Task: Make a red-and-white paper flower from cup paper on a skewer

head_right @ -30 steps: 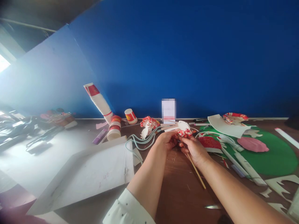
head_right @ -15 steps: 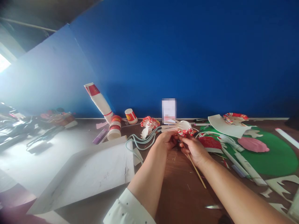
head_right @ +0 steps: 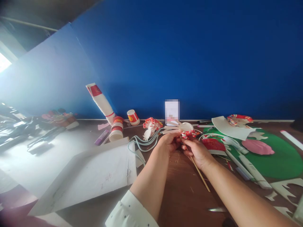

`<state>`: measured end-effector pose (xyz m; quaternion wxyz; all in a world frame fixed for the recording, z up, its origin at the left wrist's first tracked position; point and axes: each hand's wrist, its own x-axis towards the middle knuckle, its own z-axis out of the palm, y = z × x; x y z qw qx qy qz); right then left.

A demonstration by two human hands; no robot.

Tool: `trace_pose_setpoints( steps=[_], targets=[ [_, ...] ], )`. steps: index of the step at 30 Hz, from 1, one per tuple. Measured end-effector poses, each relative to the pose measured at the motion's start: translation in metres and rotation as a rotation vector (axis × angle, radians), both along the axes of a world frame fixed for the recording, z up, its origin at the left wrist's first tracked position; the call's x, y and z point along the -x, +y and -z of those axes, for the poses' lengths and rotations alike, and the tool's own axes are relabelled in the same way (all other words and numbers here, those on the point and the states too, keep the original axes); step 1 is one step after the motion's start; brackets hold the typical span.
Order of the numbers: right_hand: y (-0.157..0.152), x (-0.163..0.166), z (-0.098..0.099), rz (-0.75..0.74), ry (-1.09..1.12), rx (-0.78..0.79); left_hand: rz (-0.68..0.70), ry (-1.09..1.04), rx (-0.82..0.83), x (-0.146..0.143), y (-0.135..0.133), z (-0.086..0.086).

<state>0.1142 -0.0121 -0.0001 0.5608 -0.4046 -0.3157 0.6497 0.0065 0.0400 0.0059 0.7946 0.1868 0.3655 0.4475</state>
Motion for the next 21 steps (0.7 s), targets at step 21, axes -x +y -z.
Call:
trace_pose_setpoints(
  steps=[21],
  targets=[
    [0.0002, 0.0, 0.0026, -0.008, -0.014, -0.021, 0.052, 0.047, -0.052, 0.0014, -0.0017, 0.0006]
  ],
)
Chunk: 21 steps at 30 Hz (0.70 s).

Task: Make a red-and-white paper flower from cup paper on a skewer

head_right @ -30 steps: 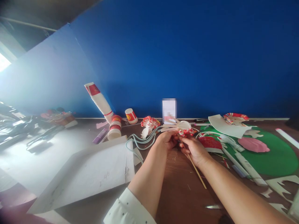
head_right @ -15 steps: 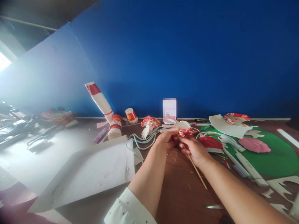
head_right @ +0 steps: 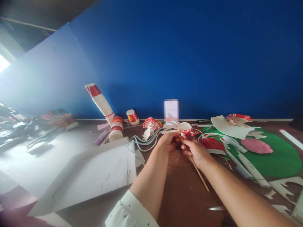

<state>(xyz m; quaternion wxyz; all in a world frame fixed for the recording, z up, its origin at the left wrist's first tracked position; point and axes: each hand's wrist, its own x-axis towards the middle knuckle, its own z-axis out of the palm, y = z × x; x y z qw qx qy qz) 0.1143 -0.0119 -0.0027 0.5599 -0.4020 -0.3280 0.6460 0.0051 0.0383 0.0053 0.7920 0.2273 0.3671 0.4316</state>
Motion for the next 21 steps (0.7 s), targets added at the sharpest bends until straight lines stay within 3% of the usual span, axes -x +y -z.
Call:
trace_pose_setpoints(
  steps=[21],
  targets=[
    [0.0024, -0.0023, -0.0011, 0.031, 0.105, 0.037, -0.077, 0.041, -0.061, -0.0004, -0.0025, 0.0019]
  ],
)
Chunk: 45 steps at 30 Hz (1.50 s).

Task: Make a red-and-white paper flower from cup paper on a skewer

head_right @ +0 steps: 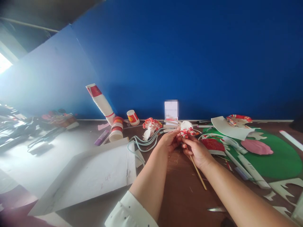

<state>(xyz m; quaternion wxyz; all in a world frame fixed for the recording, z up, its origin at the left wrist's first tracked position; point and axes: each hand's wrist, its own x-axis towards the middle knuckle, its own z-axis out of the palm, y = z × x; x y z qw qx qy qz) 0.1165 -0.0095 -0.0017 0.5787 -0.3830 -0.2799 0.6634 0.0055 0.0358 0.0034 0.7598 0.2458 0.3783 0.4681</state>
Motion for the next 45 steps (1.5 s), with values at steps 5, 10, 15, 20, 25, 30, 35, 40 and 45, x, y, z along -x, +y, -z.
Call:
trace_pose_setpoints(
  steps=[5, 10, 15, 20, 25, 30, 35, 40, 45],
  targets=[
    [0.002, -0.004, 0.0, 0.0, 0.121, 0.067, -0.025, 0.112, -0.04, 0.002, -0.002, -0.002],
    [0.004, -0.006, 0.0, 0.014, 0.169, 0.091, 0.026, 0.187, -0.096, 0.003, -0.002, -0.002],
    [0.006, -0.01, 0.001, 0.031, 0.175, 0.106, 0.035, 0.319, -0.16, 0.007, -0.005, -0.003],
    [0.007, -0.011, 0.001, 0.06, 0.184, 0.111, 0.088, 0.314, -0.177, 0.014, -0.006, -0.008],
    [0.006, -0.012, -0.001, 0.096, 0.206, 0.124, -0.035, 0.284, -0.094, 0.019, -0.001, -0.01],
    [0.007, -0.012, -0.001, 0.116, 0.203, 0.121, -0.11, 0.325, -0.023, 0.018, 0.002, -0.008],
    [0.007, -0.005, 0.003, 0.174, 0.164, 0.2, -0.158, 0.344, -0.002, 0.014, 0.004, -0.004],
    [-0.002, 0.011, 0.001, 0.175, 0.084, 0.309, -0.2, 0.331, -0.017, 0.013, 0.007, 0.001],
    [-0.013, 0.024, -0.002, 0.05, 0.044, 0.243, -0.137, 0.34, -0.034, 0.014, 0.009, 0.006]
  ],
)
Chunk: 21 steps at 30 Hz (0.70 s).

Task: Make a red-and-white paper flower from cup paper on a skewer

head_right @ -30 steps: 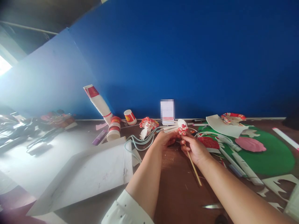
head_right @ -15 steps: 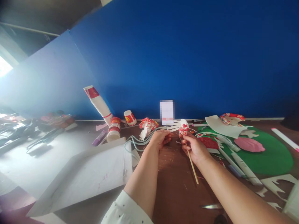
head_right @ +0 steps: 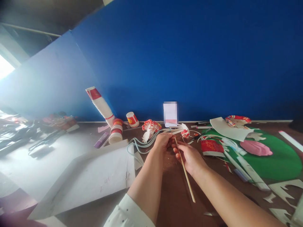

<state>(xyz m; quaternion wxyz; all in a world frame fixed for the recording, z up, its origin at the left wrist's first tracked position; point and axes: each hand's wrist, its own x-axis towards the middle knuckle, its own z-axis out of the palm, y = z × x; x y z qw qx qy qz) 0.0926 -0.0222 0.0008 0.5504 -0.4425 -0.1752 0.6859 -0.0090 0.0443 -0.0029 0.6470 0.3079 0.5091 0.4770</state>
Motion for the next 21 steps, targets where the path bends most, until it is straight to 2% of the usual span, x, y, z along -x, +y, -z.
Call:
trace_pose_setpoints(
  steps=[6, 11, 16, 21],
  targets=[
    [0.005, -0.008, 0.003, 0.008, -0.05, -0.089, 0.143, -0.091, -0.013, 0.003, -0.003, -0.003],
    [0.01, -0.018, 0.005, -0.043, -0.043, -0.159, 0.262, -0.189, -0.029, 0.004, -0.006, -0.005],
    [0.008, -0.02, 0.002, -0.058, -0.08, -0.161, 0.291, -0.249, 0.011, 0.006, -0.006, -0.006],
    [0.01, -0.022, 0.003, -0.035, -0.069, -0.15, 0.382, -0.307, -0.024, 0.011, -0.007, -0.007]
  ],
)
